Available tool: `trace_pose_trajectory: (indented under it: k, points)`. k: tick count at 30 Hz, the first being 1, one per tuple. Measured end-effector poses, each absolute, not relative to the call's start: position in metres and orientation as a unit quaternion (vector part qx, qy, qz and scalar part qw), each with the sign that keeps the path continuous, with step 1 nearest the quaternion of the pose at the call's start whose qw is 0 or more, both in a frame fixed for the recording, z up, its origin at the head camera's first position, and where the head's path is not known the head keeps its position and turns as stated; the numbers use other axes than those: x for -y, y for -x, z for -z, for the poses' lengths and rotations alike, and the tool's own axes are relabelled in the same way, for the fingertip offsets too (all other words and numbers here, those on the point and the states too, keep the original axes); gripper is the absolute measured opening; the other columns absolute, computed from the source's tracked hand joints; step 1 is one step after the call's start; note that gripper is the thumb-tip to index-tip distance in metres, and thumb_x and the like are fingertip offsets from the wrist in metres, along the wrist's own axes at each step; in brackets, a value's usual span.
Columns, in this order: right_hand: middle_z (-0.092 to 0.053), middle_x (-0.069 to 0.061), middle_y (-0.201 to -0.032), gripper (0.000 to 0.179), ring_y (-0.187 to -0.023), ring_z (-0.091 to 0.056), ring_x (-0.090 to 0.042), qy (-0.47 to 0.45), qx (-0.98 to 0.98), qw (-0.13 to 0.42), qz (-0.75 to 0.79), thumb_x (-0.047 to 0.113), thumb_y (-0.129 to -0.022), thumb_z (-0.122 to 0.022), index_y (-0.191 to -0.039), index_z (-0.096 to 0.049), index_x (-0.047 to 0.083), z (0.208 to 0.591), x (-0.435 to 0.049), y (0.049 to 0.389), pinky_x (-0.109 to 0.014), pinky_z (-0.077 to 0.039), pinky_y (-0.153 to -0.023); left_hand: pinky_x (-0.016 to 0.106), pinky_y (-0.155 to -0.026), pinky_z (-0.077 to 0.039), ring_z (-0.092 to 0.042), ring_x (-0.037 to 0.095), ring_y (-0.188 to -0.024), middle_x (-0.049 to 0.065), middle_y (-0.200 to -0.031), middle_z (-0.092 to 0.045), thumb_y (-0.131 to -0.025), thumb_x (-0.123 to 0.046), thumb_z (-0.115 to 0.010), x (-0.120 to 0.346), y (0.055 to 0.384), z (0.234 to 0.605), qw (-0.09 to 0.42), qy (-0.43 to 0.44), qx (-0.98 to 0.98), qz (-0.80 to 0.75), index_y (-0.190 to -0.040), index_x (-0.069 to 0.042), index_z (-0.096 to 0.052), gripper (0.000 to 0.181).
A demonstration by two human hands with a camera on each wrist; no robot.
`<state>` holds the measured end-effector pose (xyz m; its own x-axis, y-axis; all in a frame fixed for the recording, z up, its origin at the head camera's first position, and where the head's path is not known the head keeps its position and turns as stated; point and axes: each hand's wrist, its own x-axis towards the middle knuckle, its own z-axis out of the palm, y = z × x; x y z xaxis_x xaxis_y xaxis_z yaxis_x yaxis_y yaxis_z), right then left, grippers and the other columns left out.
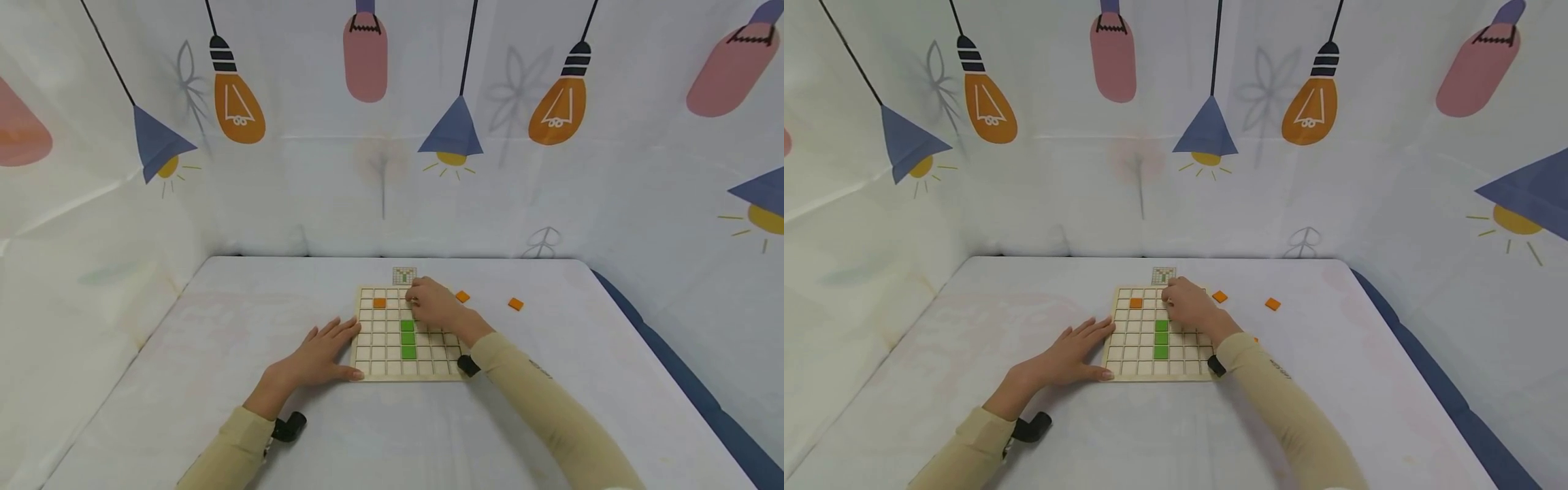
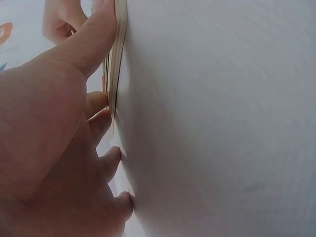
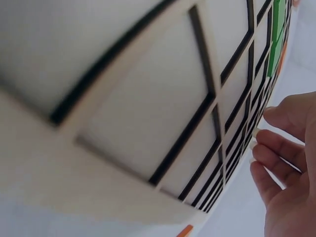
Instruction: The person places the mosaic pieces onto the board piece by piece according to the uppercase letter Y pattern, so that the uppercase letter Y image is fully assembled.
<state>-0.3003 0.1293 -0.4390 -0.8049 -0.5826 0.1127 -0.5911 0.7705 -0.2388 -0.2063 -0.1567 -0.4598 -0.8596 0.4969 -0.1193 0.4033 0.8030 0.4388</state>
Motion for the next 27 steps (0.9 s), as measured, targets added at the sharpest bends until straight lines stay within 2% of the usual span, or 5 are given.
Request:
trace_pose_trajectory:
  k: [9,17,23,27]
  points:
    - [-0.064,-0.005,-0.099,0.021,-0.090,-0.054,-0.020,-0.306,0.942,0.033,-0.137,0.004,-0.096,-0.056,-0.106,-0.075,0.007,0.440,-0.149,0.302,-0.033,-0.049,-0.080,0.070,-0.119,-0.012,-0.013,0.035,-0.155,0.001,-0.167,-0.021,-0.083,-0.061,-0.070,0.156,0.205,0.459,0.116,-0.233,-0.943,-0.206,-0.159,-0.018,-0.026,0.097]
    - [-0.061,-0.002,-0.098,0.021,-0.089,-0.051,-0.017,-0.278,0.954,0.028,-0.112,0.008,-0.096,-0.057,-0.106,-0.075,0.010,0.441,-0.166,0.305,-0.033,-0.048,-0.078,0.070,-0.118,-0.012,-0.013,0.036,-0.155,0.002,-0.167,-0.021,-0.084,-0.059,-0.071,0.157,0.203,0.456,0.117,-0.231,-0.943,-0.209,-0.159,-0.017,-0.026,0.097]
    - [-0.061,-0.004,-0.097,0.021,-0.090,-0.051,-0.020,-0.267,0.957,0.027,-0.107,0.003,-0.091,-0.058,-0.103,-0.074,0.009,0.440,-0.179,0.305,-0.035,-0.046,-0.078,0.070,-0.118,-0.012,-0.013,0.037,-0.155,0.003,-0.167,-0.021,-0.083,-0.059,-0.071,0.156,0.203,0.457,0.115,-0.234,-0.942,-0.212,-0.159,-0.017,-0.027,0.097]
    - [-0.062,-0.006,-0.101,0.018,-0.094,-0.053,-0.022,-0.251,0.962,0.025,-0.102,0.008,-0.093,-0.061,-0.107,-0.073,0.007,0.440,-0.188,0.305,-0.036,-0.048,-0.081,0.070,-0.118,-0.011,-0.013,0.037,-0.155,0.003,-0.167,-0.021,-0.083,-0.059,-0.071,0.155,0.203,0.456,0.115,-0.235,-0.941,-0.215,-0.159,-0.016,-0.027,0.097]
